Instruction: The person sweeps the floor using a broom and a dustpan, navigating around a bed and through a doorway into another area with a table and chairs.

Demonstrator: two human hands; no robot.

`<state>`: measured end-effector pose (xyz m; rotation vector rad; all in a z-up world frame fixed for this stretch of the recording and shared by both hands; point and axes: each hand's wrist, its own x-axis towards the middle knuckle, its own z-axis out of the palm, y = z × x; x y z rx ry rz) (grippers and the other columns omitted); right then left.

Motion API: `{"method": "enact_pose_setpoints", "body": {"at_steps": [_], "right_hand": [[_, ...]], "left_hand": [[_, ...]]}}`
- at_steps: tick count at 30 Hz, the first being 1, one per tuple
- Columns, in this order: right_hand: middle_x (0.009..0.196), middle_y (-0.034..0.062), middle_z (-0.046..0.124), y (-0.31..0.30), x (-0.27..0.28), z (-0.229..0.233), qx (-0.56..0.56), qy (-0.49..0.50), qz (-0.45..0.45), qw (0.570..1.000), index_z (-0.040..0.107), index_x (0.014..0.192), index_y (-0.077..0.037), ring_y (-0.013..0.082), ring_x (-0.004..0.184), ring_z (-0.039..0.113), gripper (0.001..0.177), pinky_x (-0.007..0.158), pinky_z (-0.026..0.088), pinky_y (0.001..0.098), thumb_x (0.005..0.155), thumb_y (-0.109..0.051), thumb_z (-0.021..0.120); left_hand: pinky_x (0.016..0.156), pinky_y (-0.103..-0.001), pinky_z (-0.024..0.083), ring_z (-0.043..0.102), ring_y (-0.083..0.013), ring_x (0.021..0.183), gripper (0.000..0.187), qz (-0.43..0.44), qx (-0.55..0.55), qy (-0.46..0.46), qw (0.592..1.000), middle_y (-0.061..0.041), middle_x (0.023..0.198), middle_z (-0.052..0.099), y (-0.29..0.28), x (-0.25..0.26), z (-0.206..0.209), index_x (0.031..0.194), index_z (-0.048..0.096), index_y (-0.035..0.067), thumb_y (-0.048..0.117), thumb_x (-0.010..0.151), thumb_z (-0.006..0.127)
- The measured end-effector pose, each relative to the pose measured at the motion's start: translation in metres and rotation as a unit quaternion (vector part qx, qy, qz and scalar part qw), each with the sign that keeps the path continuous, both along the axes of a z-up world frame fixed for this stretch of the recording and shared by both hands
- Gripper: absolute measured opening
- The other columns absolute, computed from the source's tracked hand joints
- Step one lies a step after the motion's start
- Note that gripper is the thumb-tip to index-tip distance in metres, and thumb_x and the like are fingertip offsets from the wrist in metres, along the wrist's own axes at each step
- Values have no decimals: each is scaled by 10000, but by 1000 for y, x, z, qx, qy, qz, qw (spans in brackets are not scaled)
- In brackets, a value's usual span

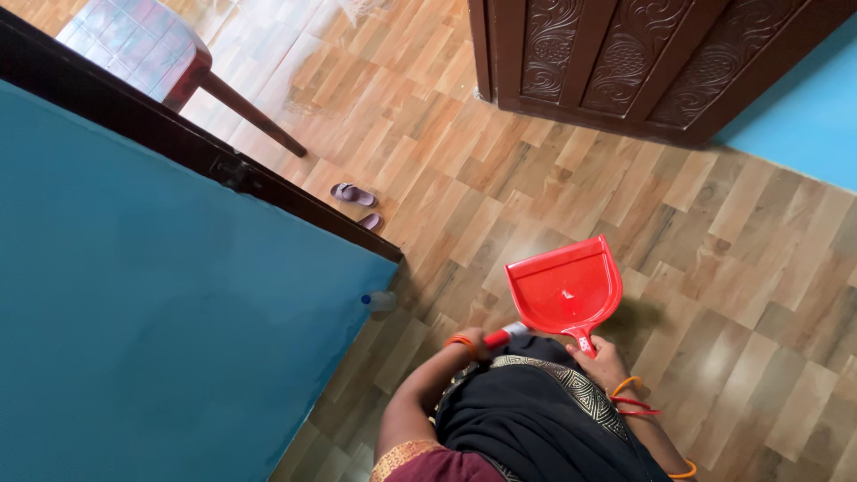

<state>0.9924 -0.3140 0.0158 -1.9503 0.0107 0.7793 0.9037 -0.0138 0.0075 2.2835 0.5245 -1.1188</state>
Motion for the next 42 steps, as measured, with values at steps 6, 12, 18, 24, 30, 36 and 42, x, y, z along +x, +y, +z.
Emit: {"method": "enact_pose_setpoints", "body": {"at_steps": [6,12,18,24,30,36,42], "right_hand": [[627,55,632,-26,29,27,-19,3,4,1000,727,962,-10,137,547,574,288,506,477,324,853,-268,796],[593,42,589,-36,79,65,49,43,-32,997,633,867,9,130,458,566,292,412,479,313,895,-253,759],[606,31,563,3,92,71,133,80,-50,987,636,885,-4,115,453,537,265,403,445,296,897,-243,750],[610,37,604,51,99,39,149,103,-8,983,671,894,7,119,437,552,230,411,442,285,891,-209,749],[625,35,610,85,136,55,99,63,-13,993,703,922,12,106,438,561,234,415,448,286,895,-217,743],[637,25,594,125,159,76,76,91,-19,993,698,945,0,102,459,558,239,434,446,279,889,-227,744],[652,26,601,142,177,72,64,121,-48,989,679,939,2,105,465,552,248,441,447,280,900,-234,745]], "left_hand": [[888,-444,580,731,-343,1038,434,210,132,-10,969,-198,1100,752,39,18,20,1124,743,88,323,762,790],[871,-447,590,729,-339,1032,380,228,153,-74,959,-197,1097,743,32,65,9,1117,733,78,247,780,775],[881,-465,568,724,-357,1003,363,199,71,-123,970,-195,1049,750,6,108,-4,1064,767,110,417,884,698],[996,-485,458,583,-403,1214,459,-106,137,-158,972,-184,1216,664,-20,140,8,966,813,152,405,592,898],[881,-459,586,744,-351,1020,421,-199,-41,-106,973,-216,1063,765,-19,186,-9,1057,779,73,417,818,725],[780,-445,582,742,-327,915,386,-219,-51,-63,972,-208,989,759,21,236,-26,1049,765,26,317,797,756],[647,-422,571,734,-293,763,356,117,-9,-3,993,-190,898,754,119,282,-25,1031,738,-24,242,798,774]]}}
